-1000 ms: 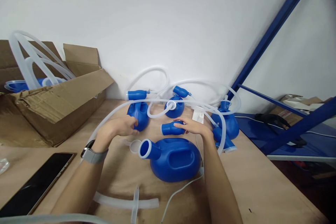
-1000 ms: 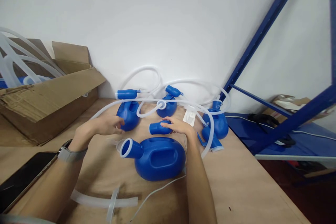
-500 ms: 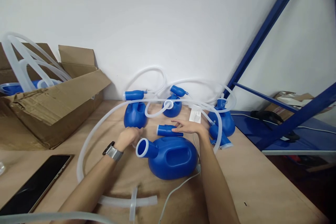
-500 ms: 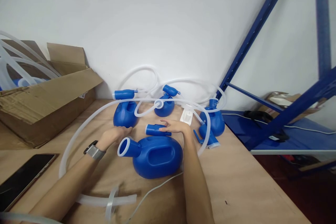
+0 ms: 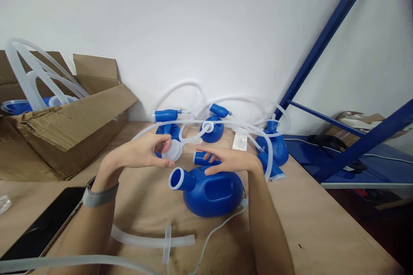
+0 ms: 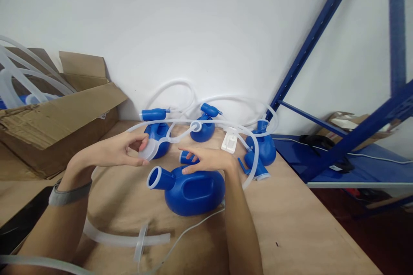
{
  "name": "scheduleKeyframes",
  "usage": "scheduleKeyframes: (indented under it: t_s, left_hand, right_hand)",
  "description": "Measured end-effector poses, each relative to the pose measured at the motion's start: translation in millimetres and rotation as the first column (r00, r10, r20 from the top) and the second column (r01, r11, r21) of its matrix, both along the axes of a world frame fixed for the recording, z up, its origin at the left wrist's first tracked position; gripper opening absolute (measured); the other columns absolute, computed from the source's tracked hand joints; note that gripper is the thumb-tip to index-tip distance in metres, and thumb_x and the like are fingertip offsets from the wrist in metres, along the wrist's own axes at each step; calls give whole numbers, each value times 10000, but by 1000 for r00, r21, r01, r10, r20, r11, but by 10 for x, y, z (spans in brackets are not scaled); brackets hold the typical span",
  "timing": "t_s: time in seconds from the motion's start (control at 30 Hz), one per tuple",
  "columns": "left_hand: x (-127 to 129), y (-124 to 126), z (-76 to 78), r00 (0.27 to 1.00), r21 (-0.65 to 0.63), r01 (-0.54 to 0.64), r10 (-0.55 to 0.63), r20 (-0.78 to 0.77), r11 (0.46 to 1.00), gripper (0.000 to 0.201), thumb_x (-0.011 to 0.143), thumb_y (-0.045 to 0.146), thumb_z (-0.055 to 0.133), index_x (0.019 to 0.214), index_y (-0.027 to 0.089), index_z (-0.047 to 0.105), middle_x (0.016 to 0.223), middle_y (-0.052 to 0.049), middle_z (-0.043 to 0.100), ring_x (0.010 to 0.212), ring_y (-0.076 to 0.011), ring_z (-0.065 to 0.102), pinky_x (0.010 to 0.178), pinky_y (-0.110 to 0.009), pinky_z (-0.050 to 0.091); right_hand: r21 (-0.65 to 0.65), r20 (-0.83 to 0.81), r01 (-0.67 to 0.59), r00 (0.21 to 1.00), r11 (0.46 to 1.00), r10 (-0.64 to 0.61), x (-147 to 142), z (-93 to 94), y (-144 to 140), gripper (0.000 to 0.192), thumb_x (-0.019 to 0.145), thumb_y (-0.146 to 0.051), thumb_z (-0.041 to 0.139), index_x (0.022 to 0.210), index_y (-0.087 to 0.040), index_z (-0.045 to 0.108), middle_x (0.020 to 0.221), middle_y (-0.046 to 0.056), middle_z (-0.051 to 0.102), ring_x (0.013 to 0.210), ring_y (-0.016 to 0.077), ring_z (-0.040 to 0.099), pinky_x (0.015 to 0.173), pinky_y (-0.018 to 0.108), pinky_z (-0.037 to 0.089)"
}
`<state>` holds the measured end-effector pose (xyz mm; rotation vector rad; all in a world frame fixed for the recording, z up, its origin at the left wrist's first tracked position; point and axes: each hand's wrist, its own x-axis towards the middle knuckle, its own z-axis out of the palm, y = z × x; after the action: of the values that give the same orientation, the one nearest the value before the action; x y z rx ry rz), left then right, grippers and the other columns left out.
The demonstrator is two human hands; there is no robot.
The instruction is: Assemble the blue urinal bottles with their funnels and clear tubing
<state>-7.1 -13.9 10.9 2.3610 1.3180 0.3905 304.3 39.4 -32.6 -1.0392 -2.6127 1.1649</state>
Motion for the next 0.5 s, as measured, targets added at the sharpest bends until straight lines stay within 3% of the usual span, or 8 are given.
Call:
scheduleKeyframes:
  t_s: [0.17, 0.3, 0.4, 0.5]
  left_hand:
    - [108, 16, -64, 992, -38, 9, -13, -122, 999, 463, 789, 659, 650, 853, 216, 534, 825, -14, 590, 748, -195, 535, 660, -293, 406]
    - [147, 84, -118, 994, -56, -17, 10, -113, 998, 482, 788, 651, 643, 957, 208, 555, 873, -34, 632, 793, -224, 591, 694, -305, 434]
    - [156, 120, -150, 994, -59, -46, 40, -97, 997, 635, 787, 619, 647, 1243, 193, 533, 891, -36, 663, 798, -245, 625, 714, -320, 451]
    - [154, 158, -188, 993, -56, -67, 61, -96, 996, 809, 794, 611, 642, 1463, 205, 438, 957, -54, 703, 867, -271, 658, 767, -334, 461]
  right_hand:
    - [40, -39, -35, 999, 999, 37, -14, 0, -15, 872, 852, -498, 796, 1604, -339, 384, 1269, 72, 688, 1160, 257, 662, 985, 397, 554]
    - [10, 0, 46, 999, 999, -46, 75, -49, 64, 882, 877, -582, 736, 1622, -313, 347, 1381, 105, 637, 1241, 288, 630, 1051, 436, 522]
    - [12, 54, 185, 981, 983, -185, 127, -258, 270, 953, 856, -642, 727, 1634, -268, 323, 1551, 138, 510, 1412, 337, 505, 1173, 478, 420]
    - [37, 115, 248, 961, 968, -251, 130, -548, 512, 1022, 740, -607, 848, 1591, -248, 413, 1651, 136, 392, 1505, 380, 378, 1242, 516, 315]
